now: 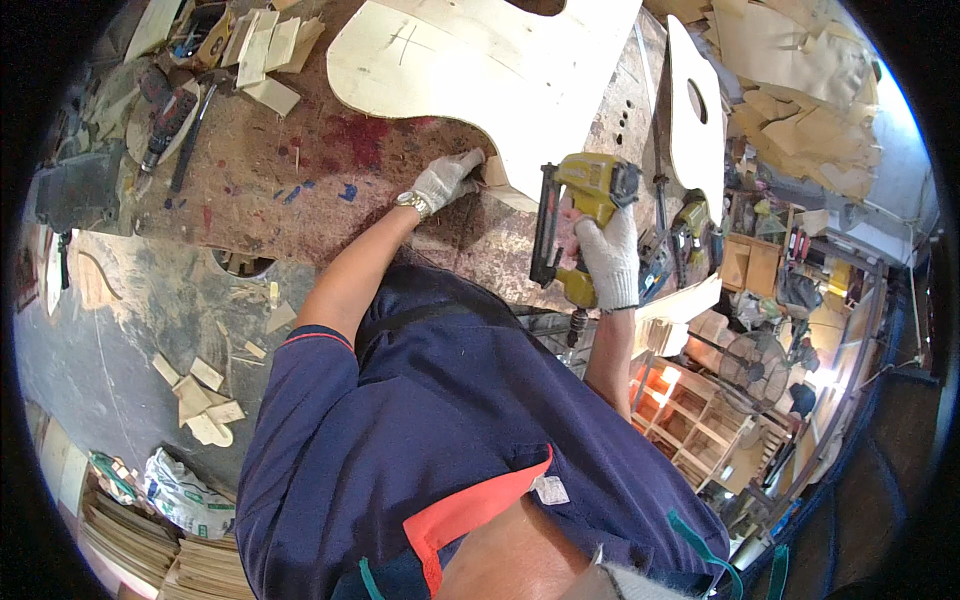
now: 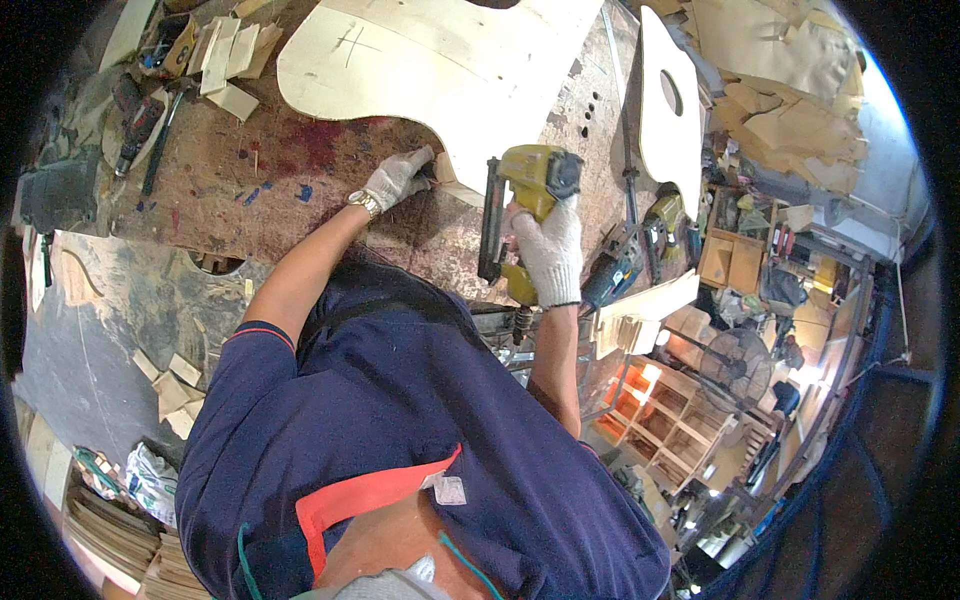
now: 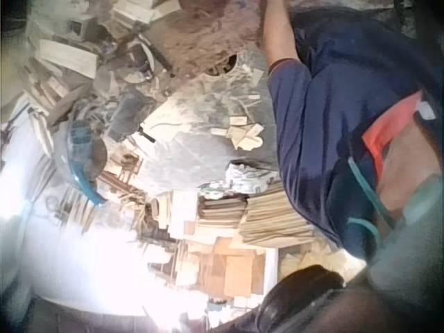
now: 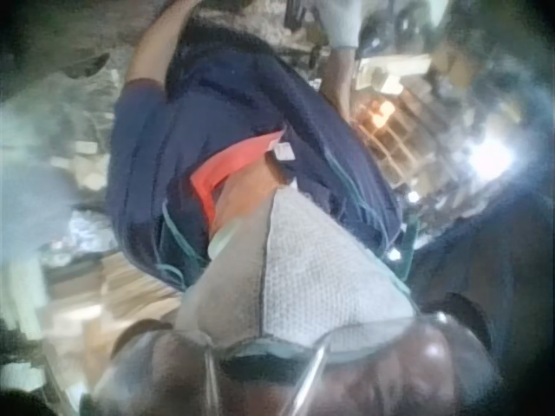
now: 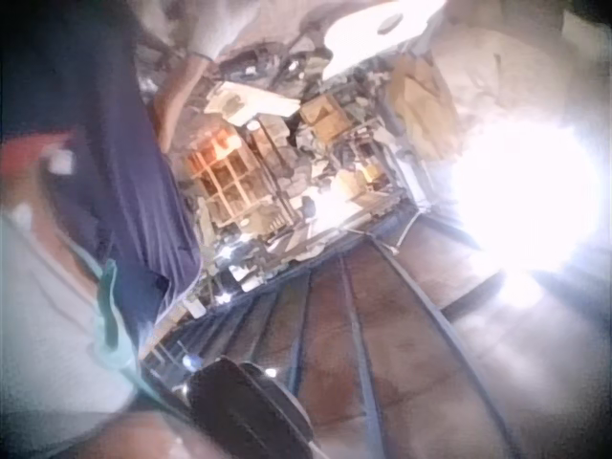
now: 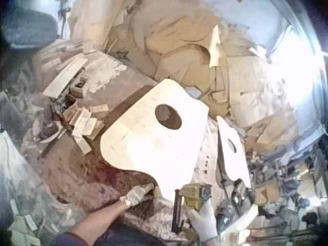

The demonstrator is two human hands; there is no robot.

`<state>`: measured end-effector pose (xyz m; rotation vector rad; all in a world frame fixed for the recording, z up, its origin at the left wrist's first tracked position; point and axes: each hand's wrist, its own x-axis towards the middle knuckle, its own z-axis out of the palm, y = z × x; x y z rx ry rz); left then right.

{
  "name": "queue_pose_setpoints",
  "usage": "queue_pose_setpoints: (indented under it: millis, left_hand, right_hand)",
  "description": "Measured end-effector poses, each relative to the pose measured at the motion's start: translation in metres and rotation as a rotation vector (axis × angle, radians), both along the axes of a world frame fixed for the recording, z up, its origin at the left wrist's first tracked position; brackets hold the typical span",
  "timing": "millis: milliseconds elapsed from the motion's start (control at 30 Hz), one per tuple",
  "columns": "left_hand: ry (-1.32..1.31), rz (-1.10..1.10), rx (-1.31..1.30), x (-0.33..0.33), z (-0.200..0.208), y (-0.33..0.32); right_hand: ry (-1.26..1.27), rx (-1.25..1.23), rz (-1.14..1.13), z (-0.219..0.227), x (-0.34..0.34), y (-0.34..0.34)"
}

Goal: The person assembles small wooden pieces onto a larger curved wooden panel using a pneumatic nail gun. They repeatedly pick up small blocks, position them along the panel's edge, and fasten them in place. The work occurs at a cluttered workbench in a woodworking shop.

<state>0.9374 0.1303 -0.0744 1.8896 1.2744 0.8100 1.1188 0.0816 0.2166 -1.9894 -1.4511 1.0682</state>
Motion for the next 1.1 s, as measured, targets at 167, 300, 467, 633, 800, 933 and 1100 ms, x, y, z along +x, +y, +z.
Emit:
queue_pose_setpoints:
  millis: [167,300,467,633,800,933,1100]
  left_hand:
    - [0.116,-0.04,-0.112,-0.003,0.004,0.003]
    - [0.025,0.015,-0.248,-0.037,0.055,-0.006]
    - [-1.814,0.627,-0.641,-0.107,0.042,0.007]
    - [-1.464,0.841,-0.398,-0.137,0.065,0.023]
    - [-1.439,0.787,-0.496,-0.088,0.086,-0.003]
    - [-1.145,0.54,-0.684,-0.047,0.085,-0.047]
    - [-0.801,0.389,-0.889,-0.026,0.087,-0.061]
  right_hand:
    - [-0.038,0.012,-0.093,-0.001,0.032,-0.021]
    - [-0.068,-0.001,-0.229,-0.018,0.065,-0.052]
    - [-0.169,-0.03,-0.282,-0.053,0.089,-0.081]
    - [-0.361,-0.141,-0.343,-0.099,0.117,-0.092]
    - [-0.645,-0.094,-0.339,-0.125,0.132,-0.092]
    - [-0.817,-0.108,-0.368,-0.129,0.111,-0.079]
    - [-0.776,-0.096,-0.152,-0.175,0.11,-0.086]
